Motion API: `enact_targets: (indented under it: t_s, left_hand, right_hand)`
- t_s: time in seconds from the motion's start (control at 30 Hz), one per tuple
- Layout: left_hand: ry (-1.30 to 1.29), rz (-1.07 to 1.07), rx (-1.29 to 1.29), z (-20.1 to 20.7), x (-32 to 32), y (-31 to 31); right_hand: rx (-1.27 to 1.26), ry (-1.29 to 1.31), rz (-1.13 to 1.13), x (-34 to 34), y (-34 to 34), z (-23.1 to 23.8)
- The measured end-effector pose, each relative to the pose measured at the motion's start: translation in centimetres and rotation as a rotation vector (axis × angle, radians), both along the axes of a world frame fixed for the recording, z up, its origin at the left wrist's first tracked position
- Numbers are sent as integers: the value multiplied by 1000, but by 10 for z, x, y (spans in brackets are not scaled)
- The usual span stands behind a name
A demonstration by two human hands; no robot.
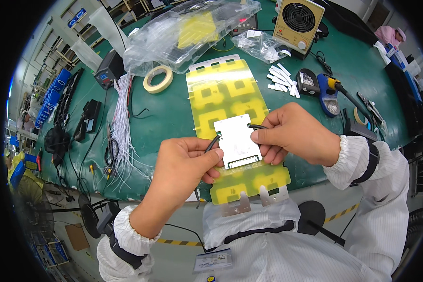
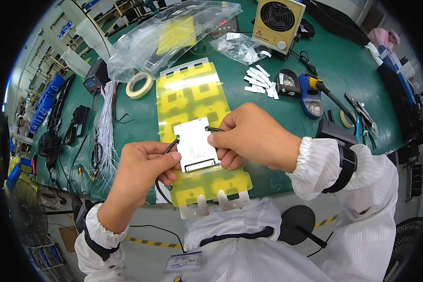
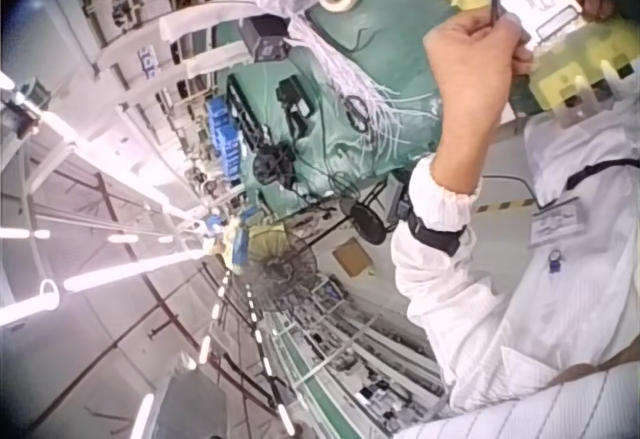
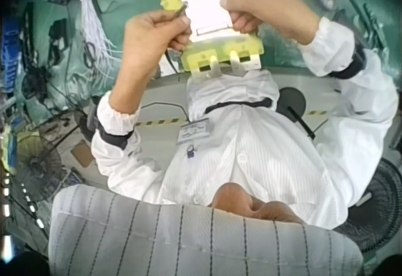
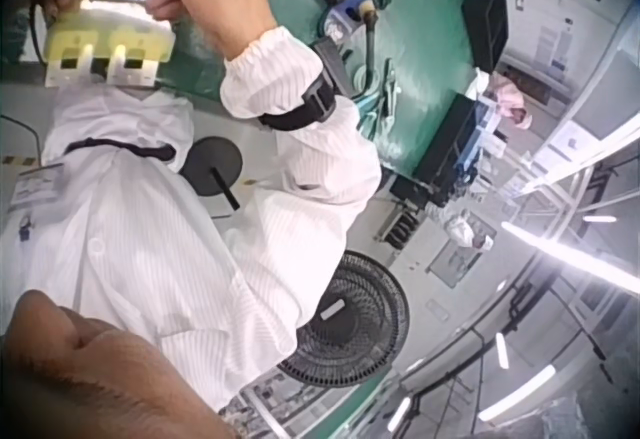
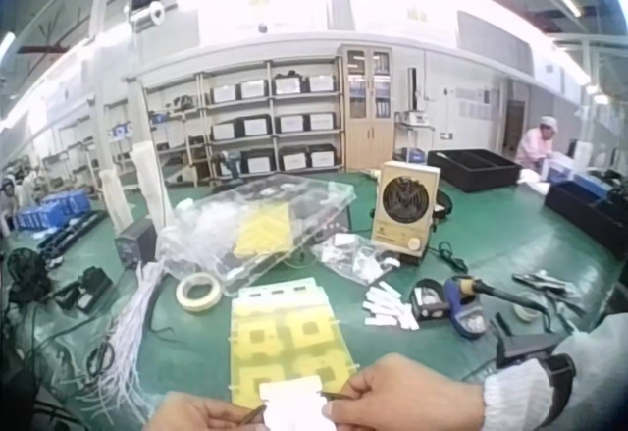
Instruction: The recorder is assembling electronic components by applying adhesive strips and mounting a control board onto a battery pack.
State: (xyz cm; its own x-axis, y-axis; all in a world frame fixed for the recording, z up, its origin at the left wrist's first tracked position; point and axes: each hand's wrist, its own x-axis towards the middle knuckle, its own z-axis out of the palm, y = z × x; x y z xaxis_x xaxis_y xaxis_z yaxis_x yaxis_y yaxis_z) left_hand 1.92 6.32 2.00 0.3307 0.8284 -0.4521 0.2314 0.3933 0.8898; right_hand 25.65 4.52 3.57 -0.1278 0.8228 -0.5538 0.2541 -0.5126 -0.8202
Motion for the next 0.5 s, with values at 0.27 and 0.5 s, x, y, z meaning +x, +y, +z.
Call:
enact_targets:
  t_s: [0.27, 0.5]
  left_hand:
    - [7, 2, -6, 1, 1, 0]
    - [9, 3, -8, 1, 0, -3]
  right_hand:
    - [0, -2, 15, 2, 0, -2]
    - [-14, 16, 10, 1, 0, -2]
